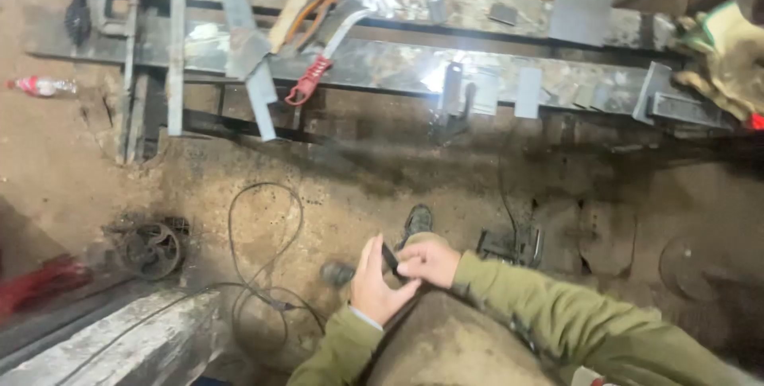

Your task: The person picks up a small square steel plate and positions it against a steel beam on the workbench, aligning it with adjacent metal pieces. They secure the plate with a C-clamp, tighten it, then use a tape measure to check its placement and reposition the plate on the bench.

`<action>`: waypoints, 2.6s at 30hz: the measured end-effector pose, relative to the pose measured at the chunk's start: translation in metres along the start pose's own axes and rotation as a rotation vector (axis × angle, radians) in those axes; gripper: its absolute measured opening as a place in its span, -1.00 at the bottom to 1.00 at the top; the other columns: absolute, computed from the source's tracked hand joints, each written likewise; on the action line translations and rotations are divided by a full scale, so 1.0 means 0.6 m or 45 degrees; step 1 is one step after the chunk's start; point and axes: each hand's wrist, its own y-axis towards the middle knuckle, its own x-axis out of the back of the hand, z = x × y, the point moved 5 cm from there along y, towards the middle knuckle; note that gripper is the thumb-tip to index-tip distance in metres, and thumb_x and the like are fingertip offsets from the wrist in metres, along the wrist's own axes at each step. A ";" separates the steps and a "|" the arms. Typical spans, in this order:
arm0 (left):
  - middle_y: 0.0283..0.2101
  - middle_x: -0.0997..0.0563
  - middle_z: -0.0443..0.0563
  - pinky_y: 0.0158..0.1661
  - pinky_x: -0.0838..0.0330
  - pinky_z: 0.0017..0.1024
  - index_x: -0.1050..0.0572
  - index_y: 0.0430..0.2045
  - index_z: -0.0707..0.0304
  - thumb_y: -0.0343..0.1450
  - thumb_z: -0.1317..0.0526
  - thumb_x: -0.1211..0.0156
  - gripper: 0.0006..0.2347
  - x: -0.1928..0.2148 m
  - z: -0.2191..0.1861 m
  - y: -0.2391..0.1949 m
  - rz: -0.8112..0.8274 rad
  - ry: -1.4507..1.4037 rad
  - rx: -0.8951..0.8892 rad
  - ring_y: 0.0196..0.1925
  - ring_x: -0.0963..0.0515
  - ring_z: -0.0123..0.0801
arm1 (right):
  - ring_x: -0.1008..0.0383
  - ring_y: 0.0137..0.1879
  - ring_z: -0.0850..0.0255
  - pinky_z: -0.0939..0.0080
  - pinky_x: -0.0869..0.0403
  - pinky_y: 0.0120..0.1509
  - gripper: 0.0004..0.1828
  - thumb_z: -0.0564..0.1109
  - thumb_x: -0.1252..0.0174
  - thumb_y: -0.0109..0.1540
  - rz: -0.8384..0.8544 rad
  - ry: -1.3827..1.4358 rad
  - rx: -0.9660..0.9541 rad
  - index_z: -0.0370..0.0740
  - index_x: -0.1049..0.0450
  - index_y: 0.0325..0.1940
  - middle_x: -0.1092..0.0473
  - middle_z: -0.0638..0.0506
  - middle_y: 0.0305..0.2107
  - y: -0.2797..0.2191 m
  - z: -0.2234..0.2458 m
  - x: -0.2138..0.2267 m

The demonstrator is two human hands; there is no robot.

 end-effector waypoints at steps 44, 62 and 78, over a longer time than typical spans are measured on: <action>0.17 -0.46 0.22 0.37 -0.06 0.21 -0.32 0.23 0.40 -0.02 -0.03 -0.65 -0.07 -0.226 -0.208 0.615 0.665 0.417 -0.825 0.25 -0.39 0.08 | -0.67 -0.29 0.11 0.14 -0.58 -0.20 -0.64 0.03 -0.32 0.19 -0.963 -0.690 0.201 -0.21 -0.59 -0.03 -0.61 -0.06 -0.37 -0.116 0.320 0.452; 0.20 -0.42 0.23 0.39 -0.03 0.16 -0.26 0.28 0.40 0.04 0.00 -0.64 -0.07 -0.231 -0.216 0.622 0.763 0.417 -0.801 0.28 -0.35 0.09 | -0.64 -0.25 0.01 0.05 -0.57 -0.19 -0.64 0.08 -0.30 0.20 -0.923 -0.851 0.176 -0.15 -0.59 -0.02 -0.61 -0.01 -0.35 -0.114 0.322 0.445; 0.21 -0.43 0.21 0.41 -0.02 0.16 -0.26 0.28 0.38 0.04 -0.01 -0.63 -0.08 -0.231 -0.216 0.622 0.755 0.423 -0.797 0.30 -0.36 0.05 | -0.63 -0.20 -0.03 0.01 -0.56 -0.14 -0.65 0.09 -0.27 0.22 -0.900 -0.903 0.180 -0.15 -0.58 -0.03 -0.61 -0.02 -0.33 -0.107 0.324 0.442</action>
